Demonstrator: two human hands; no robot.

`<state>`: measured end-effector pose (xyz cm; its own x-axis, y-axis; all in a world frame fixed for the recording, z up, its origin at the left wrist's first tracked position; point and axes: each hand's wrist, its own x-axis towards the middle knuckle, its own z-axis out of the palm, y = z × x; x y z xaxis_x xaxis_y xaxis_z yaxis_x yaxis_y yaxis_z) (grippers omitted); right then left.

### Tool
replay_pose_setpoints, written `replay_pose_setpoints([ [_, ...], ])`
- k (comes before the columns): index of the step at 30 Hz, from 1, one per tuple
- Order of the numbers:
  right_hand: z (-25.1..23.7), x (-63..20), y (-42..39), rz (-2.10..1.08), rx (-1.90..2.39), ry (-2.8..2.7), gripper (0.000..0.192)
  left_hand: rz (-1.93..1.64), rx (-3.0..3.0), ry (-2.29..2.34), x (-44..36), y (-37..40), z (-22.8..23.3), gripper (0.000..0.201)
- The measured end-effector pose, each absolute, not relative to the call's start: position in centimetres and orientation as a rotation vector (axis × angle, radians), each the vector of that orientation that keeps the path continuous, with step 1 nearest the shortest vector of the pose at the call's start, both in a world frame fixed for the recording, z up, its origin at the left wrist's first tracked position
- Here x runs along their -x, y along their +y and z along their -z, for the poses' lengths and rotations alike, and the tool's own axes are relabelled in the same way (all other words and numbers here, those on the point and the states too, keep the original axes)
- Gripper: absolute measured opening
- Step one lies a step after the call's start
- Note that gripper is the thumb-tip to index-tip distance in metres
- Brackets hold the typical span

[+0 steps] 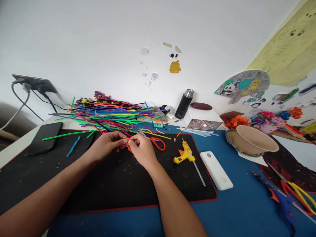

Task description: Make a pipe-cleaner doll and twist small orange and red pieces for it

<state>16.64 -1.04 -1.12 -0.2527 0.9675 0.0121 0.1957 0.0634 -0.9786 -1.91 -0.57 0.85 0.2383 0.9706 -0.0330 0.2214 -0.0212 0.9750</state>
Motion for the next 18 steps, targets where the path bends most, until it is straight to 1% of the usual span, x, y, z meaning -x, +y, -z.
replay_pose_setpoints([
  [4, 1.05, -16.46, -1.15, -1.258, 1.191, -1.551, 0.011, -0.946, -1.429, 1.191, 1.71, -0.61, -0.98, 0.050],
  [8, 0.69, -16.40, -1.13, -1.278, 1.151, -1.485, 0.013, -0.889, -1.383, 1.156, 1.56, -0.79, -1.35, 0.052],
  [13, 0.50, -16.51, -1.00, -1.310, 1.138, -1.442, 0.014, -0.840, -1.395, 1.152, 1.48, -0.93, -1.46, 0.050],
  [18, 0.71, -16.48, -0.99, -1.296, 1.177, -1.465, 0.012, -0.843, -1.482, 1.178, 1.41, -1.06, -1.43, 0.049],
])
